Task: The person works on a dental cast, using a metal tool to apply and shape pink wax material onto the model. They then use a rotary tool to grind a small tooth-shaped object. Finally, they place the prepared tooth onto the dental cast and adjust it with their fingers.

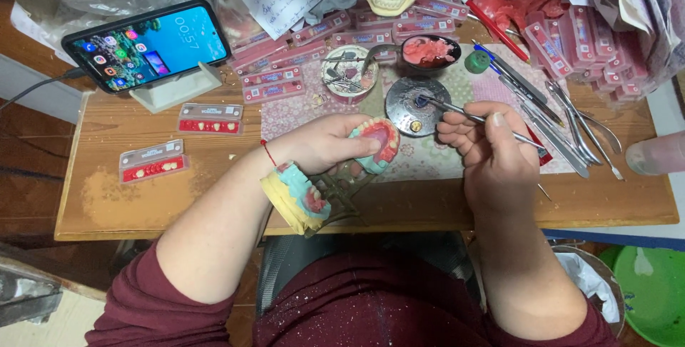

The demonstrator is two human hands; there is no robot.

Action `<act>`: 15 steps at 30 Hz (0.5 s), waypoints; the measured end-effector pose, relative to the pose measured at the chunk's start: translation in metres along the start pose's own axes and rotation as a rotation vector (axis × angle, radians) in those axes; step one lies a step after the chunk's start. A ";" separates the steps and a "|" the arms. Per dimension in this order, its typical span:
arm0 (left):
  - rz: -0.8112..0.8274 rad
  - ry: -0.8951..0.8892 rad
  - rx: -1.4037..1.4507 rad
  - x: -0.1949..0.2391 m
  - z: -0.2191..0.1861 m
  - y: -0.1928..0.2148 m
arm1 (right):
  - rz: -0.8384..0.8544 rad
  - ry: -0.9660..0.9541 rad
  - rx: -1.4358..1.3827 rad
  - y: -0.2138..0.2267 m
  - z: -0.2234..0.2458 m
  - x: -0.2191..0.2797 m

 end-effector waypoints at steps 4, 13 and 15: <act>0.010 0.004 -0.008 -0.001 0.000 0.000 | -0.004 0.004 -0.004 0.001 0.000 0.000; 0.032 0.014 0.007 -0.002 0.000 0.000 | 0.010 0.012 -0.008 0.001 0.000 0.000; 0.014 0.036 0.000 -0.002 0.002 0.001 | -0.008 -0.006 0.008 -0.001 0.001 0.001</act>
Point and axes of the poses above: each hand's wrist, its own x-axis away from the middle knuckle, its own y-axis out of the back of the hand, z = x × y, the point moved 4 cm from there along -x, towards the middle knuckle, and after that the axes turned 1 degree about -z, right-handed, at the moved point
